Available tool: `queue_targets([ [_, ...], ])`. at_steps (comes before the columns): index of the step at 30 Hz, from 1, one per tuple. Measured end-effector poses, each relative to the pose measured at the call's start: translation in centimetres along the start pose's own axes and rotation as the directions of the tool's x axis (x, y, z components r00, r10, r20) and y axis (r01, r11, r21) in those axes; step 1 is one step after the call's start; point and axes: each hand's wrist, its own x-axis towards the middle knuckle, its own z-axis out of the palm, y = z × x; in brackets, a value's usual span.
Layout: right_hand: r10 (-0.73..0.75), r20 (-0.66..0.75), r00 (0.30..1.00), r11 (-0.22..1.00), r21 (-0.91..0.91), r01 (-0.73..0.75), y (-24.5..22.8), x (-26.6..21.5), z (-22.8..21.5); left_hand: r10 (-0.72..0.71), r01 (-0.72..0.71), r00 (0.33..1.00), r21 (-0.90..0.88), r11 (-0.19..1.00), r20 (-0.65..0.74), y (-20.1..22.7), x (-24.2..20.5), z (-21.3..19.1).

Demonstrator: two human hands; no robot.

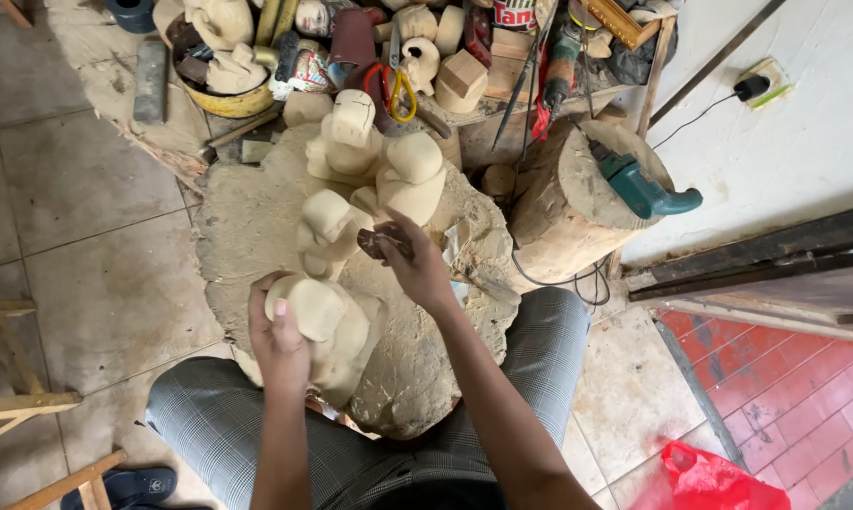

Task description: Carving and refining small wooden figures using a hand knife

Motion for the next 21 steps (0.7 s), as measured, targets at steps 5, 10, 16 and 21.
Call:
queue_targets([
  [5,0.202,-0.146,0.968,0.972,-0.094,-0.217,-5.3,-3.2,-3.3,0.104,-0.101,0.994,0.080,0.992,-0.035,-0.2,-1.3,4.3],
  [10,0.267,-0.214,0.940,0.959,-0.039,-0.281,-0.7,-3.7,-4.9,0.251,-0.208,0.965,0.359,0.910,-0.078,-4.0,-2.1,7.4],
  [16,0.211,-0.272,0.939,0.977,0.015,-0.215,0.7,-3.0,-5.2,0.333,-0.302,0.943,0.470,0.830,0.016,-5.1,-2.5,9.2],
  [21,-0.237,-0.297,0.925,0.971,-0.091,0.220,2.0,3.8,-5.9,0.387,-0.387,0.916,0.475,0.790,0.103,-4.6,-2.5,9.6],
])
